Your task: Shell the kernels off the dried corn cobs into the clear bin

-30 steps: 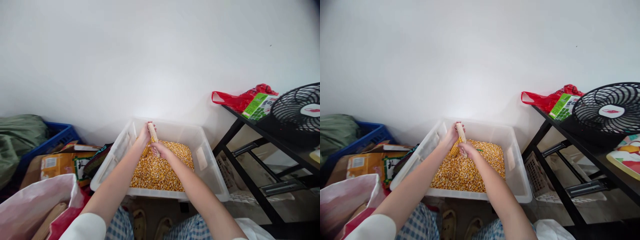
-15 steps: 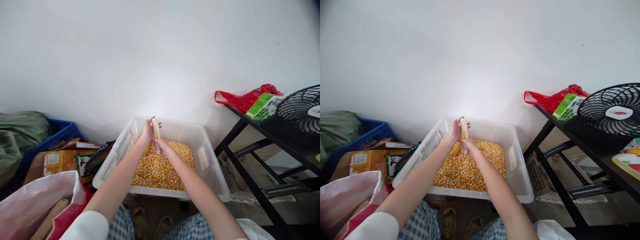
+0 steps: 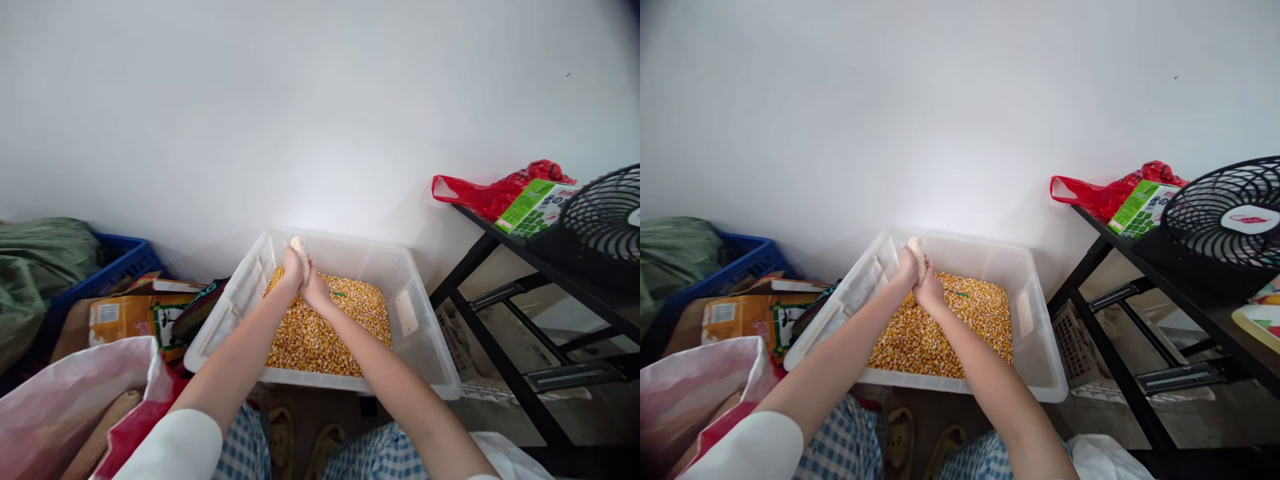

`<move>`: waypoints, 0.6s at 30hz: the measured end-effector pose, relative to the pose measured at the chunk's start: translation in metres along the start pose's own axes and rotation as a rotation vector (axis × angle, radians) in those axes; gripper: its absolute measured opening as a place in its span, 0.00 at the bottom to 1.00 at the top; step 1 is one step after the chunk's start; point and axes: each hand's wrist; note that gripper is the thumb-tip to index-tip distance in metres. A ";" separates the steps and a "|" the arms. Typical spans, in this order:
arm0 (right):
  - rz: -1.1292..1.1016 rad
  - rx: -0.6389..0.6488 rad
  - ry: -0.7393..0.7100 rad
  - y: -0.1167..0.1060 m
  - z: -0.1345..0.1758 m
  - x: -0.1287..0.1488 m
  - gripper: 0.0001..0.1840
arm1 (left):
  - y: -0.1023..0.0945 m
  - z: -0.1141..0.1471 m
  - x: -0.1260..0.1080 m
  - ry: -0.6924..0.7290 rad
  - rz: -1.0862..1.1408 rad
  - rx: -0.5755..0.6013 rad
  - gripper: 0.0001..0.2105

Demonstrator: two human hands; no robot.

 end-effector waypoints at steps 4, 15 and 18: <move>-0.246 0.064 -0.080 -0.008 0.000 0.007 0.29 | -0.001 0.000 -0.008 0.077 -0.015 0.019 0.28; -1.124 0.779 -0.215 -0.031 0.002 0.008 0.10 | 0.007 0.015 -0.033 0.292 -0.108 -0.031 0.26; -1.214 0.811 -0.203 -0.034 0.000 0.010 0.15 | 0.004 0.007 -0.036 0.224 -0.315 0.042 0.28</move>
Point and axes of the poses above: each hand's wrist, its own z-axis away from the middle knuckle, its own y-axis out of the palm, x = y × z, and after that the axes turned 13 degrees about z, right-handed
